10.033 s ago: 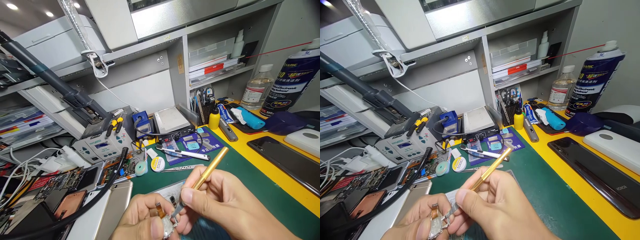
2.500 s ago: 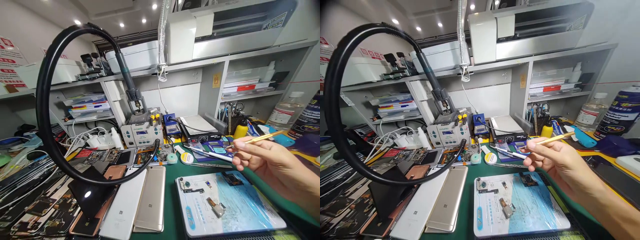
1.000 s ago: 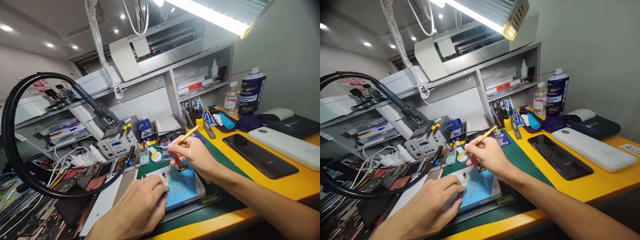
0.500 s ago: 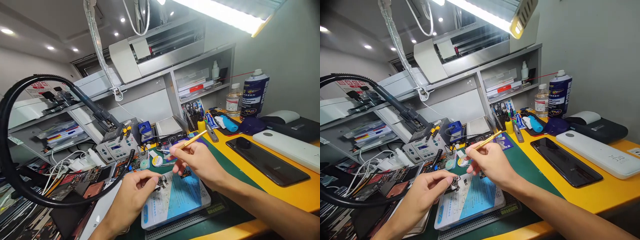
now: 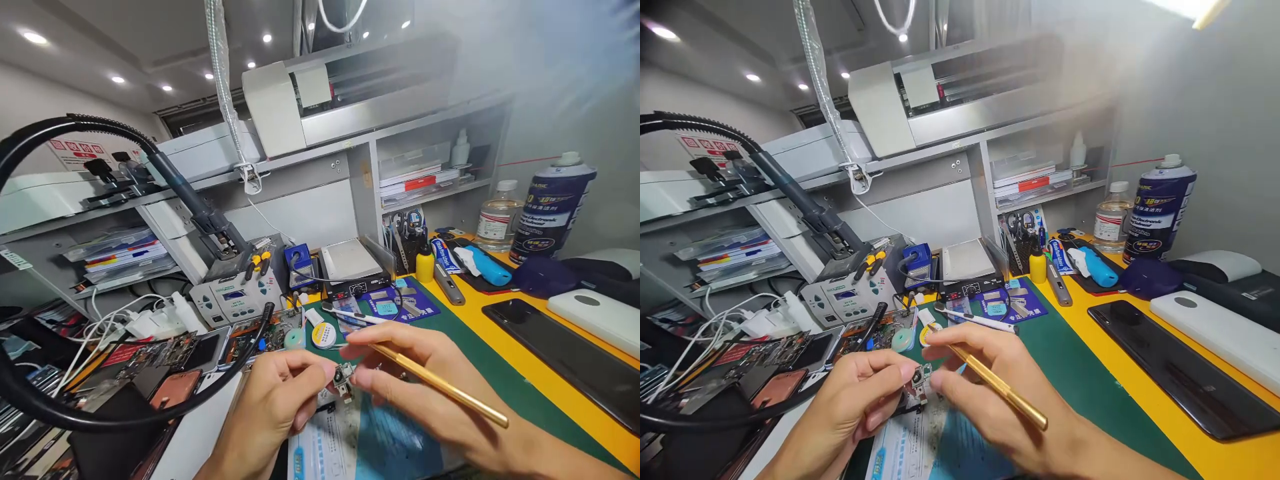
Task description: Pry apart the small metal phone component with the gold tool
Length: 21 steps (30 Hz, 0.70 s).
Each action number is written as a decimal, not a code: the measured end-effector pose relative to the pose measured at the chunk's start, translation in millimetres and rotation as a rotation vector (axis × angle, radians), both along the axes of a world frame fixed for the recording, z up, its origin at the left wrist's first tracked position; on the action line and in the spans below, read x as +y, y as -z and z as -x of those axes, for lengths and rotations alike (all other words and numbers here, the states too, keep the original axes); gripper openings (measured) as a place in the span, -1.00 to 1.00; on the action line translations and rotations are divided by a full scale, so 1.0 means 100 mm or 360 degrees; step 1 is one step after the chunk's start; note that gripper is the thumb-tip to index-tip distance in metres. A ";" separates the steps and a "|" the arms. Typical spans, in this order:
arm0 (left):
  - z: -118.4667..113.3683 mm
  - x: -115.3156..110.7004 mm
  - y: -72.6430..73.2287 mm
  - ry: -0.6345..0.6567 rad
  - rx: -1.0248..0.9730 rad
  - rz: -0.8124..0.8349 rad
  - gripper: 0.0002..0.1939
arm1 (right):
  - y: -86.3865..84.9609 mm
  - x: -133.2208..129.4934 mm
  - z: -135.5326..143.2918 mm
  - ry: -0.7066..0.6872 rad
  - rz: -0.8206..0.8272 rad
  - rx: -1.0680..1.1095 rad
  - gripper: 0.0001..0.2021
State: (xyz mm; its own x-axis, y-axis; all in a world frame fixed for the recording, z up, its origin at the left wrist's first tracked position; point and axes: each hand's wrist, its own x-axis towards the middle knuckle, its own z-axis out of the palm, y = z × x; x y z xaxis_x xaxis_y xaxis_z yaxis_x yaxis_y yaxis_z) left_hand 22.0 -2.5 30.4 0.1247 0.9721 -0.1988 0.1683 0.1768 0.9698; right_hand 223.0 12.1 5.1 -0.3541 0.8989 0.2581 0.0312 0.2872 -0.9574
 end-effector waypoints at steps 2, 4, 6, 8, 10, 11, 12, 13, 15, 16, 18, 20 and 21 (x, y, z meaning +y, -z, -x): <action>0.02 -0.01 0.02 -0.0015 -0.0012 0.0039 -0.69 | 0.03 -0.03 0.01 -0.0007 -0.0085 -0.0096 -0.79; 0.03 -0.03 0.05 -0.0013 -0.0026 0.0065 -0.68 | 0.04 -0.06 0.02 0.0009 -0.0159 -0.0164 -0.82; 0.05 -0.05 0.07 0.0019 -0.0057 0.0118 -0.67 | 0.04 -0.07 0.04 0.0027 -0.0201 -0.0209 -0.85; 0.06 -0.07 0.10 0.0056 -0.0139 0.0214 -0.67 | 0.02 -0.08 0.05 0.0043 -0.0217 -0.0226 -0.88; 0.06 -0.07 0.12 0.0071 -0.0265 0.0318 -0.69 | 0.01 -0.07 0.07 0.0054 -0.0215 -0.0215 -0.89; 0.06 -0.07 0.12 0.0078 -0.0338 0.0362 -0.70 | 0.01 -0.07 0.08 0.0057 -0.0207 -0.0201 -0.89; 0.05 -0.07 0.13 0.0086 -0.0409 0.0401 -0.71 | 0.02 -0.07 0.08 0.0061 -0.0193 -0.0182 -0.90; 0.05 -0.07 0.14 0.0097 -0.0468 0.0431 -0.72 | 0.03 -0.06 0.08 0.0058 -0.0170 -0.0163 -0.91; 0.04 -0.06 0.14 0.0114 -0.0546 0.0461 -0.71 | 0.04 -0.06 0.09 0.0047 -0.0099 -0.0105 -0.91; 0.03 -0.06 0.14 0.0112 -0.0558 0.0464 -0.71 | 0.05 -0.07 0.09 0.0037 -0.0045 -0.0067 -0.91; 0.03 -0.06 0.14 0.0106 -0.0551 0.0444 -0.70 | 0.05 -0.06 0.09 0.0005 0.0106 0.0034 -0.90; 0.04 -0.07 0.14 0.0110 -0.0542 0.0417 -0.71 | 0.03 -0.05 0.09 -0.0041 0.0296 0.0168 -0.86; 0.04 -0.08 0.14 0.0112 -0.0523 0.0386 -0.73 | 0.02 -0.04 0.09 -0.0069 0.0391 0.0240 -0.84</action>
State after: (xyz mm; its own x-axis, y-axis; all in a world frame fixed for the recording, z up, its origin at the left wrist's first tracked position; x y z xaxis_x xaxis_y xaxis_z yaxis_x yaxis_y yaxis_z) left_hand 17.5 -10.1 16.8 0.2840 0.8890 -0.3593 -0.1239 0.4056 0.9056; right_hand 213.8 7.6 3.6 -0.3675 0.9259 0.0872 -0.1243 0.0440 -0.9913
